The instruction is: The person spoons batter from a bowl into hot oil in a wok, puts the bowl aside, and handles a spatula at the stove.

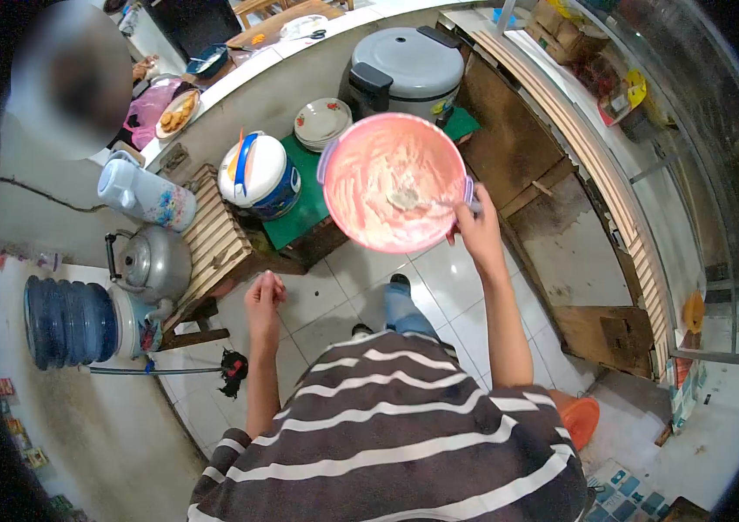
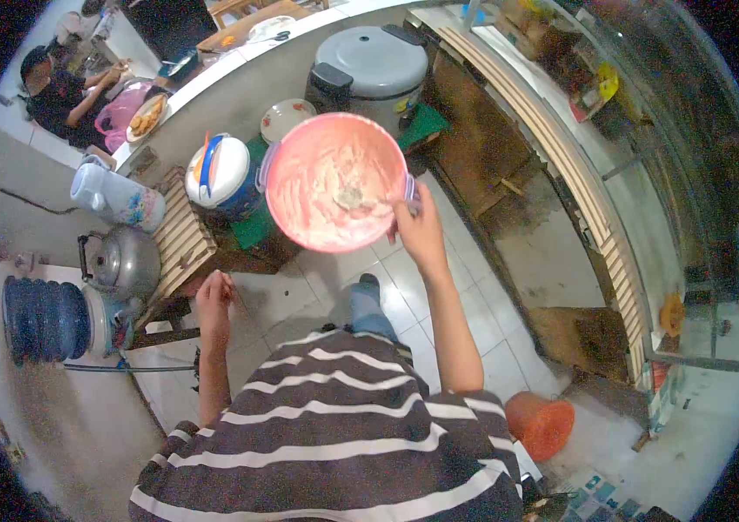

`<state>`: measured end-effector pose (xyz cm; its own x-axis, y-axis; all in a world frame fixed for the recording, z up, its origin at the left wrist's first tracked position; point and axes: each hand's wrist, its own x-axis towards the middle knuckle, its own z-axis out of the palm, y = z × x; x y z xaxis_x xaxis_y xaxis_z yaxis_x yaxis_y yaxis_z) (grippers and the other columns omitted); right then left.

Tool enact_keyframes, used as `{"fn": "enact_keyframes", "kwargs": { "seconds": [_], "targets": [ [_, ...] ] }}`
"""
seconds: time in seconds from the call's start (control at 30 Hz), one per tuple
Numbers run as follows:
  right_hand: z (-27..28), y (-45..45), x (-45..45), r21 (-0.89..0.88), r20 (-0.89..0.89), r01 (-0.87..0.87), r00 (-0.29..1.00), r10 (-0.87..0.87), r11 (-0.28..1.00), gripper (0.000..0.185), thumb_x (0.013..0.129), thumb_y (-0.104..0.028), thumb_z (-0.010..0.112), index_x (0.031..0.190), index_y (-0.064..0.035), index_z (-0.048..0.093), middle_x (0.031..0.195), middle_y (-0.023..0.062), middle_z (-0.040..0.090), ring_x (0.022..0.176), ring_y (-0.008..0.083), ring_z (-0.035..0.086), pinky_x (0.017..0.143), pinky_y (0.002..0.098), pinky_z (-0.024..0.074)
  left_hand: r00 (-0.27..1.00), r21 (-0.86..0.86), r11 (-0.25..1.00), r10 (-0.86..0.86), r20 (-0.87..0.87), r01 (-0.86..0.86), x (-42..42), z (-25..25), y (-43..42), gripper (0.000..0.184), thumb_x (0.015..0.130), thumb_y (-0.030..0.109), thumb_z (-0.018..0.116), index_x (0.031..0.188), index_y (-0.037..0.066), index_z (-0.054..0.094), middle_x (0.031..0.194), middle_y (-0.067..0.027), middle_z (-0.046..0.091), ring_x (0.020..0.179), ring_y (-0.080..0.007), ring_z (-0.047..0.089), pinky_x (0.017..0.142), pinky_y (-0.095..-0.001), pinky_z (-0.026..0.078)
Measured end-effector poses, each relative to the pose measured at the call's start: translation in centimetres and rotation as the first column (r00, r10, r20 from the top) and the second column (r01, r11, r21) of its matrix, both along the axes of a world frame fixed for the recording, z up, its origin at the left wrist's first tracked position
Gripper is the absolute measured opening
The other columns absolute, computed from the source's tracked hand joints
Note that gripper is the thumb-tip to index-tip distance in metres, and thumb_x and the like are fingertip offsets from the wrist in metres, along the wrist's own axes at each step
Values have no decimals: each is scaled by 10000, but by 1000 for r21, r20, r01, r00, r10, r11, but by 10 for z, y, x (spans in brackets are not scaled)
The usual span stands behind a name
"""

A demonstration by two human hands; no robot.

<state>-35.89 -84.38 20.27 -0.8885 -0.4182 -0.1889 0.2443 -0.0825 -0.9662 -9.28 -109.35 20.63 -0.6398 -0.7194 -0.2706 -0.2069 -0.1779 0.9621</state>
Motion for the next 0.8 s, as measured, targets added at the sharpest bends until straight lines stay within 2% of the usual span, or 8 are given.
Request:
{"fn": "enact_keyframes", "kwargs": {
  "seconds": [0.07, 0.23, 0.3, 0.4, 0.57, 0.67, 0.7, 0.8],
  "targets": [
    [-10, -16, -38, -51, -34, -21, 999, 19, 998, 178, 868, -68, 513, 1011, 9, 439, 681, 100, 599, 441, 114, 516, 380, 254, 390, 1000, -26, 1000, 6, -21, -6, -24, 8, -5, 276, 962, 284, 478, 775, 81, 493, 719, 2, 493, 616, -89, 451, 564, -242, 361],
    [-15, -47, -103, -56, -78, -28, 997, 23, 998, 163, 853, -62, 509, 987, 10, 450, 637, 81, 570, 438, 117, 518, 390, 264, 403, 999, -67, 997, 33, -42, -36, -68, 10, -23, 194, 958, 248, 488, 860, 81, 496, 721, 9, 469, 622, -73, 439, 542, -211, 327],
    [-11, -52, -118, -99, -41, -25, 999, 21, 995, 181, 848, -71, 519, 995, 12, 455, 655, 79, 572, 451, 118, 526, 395, 267, 409, 1000, -77, 997, 9, -25, -11, -94, 17, -21, 175, 957, 238, 487, 879, 81, 492, 723, 11, 463, 610, -72, 429, 536, -207, 323],
    [-15, -52, -130, -74, -27, -4, 1000, 2, 997, 184, 855, -77, 512, 1006, 13, 456, 663, 78, 574, 456, 118, 526, 406, 266, 415, 999, -58, 997, -54, 7, 54, -117, 11, -34, 164, 956, 235, 486, 917, 77, 493, 731, 9, 455, 590, -69, 415, 532, -203, 330],
    [-4, -37, -102, 3, 30, -28, 999, 28, 1000, 191, 862, -77, 506, 1024, 10, 457, 693, 83, 579, 459, 118, 521, 415, 262, 415, 978, 8, 978, -207, 38, 206, -137, 5, -67, 198, 958, 255, 492, 951, 57, 503, 798, -22, 514, 630, -87, 500, 553, -213, 390],
    [7, -31, -79, 30, 69, -37, 997, 34, 999, 208, 858, -72, 508, 1043, 11, 461, 713, 88, 582, 456, 117, 517, 412, 261, 408, 968, 83, 974, -218, 127, 209, -163, 23, -67, 283, 959, 302, 480, 1061, 38, 495, 896, -54, 535, 706, -116, 567, 586, -229, 437],
    [11, -31, -69, 36, 81, -37, 996, 34, 999, 215, 856, -70, 508, 1050, 11, 464, 719, 89, 583, 455, 117, 516, 410, 262, 406, 950, 85, 957, -288, 118, 279, -167, 29, -70, 364, 960, 346, 459, 1150, 36, 468, 1001, -81, 543, 771, -147, 603, 622, -250, 468],
    [21, -35, -36, 102, 93, -115, 990, 105, 988, 214, 876, -68, 492, 1074, -1, 448, 712, 71, 558, 502, 109, 515, 416, 244, 404, 885, 209, 878, -456, 92, 430, -182, 46, -80, 367, 963, 356, 448, 1155, 44, 476, 1046, -77, 560, 789, -159, 608, 643, -260, 471]
  ]
}}
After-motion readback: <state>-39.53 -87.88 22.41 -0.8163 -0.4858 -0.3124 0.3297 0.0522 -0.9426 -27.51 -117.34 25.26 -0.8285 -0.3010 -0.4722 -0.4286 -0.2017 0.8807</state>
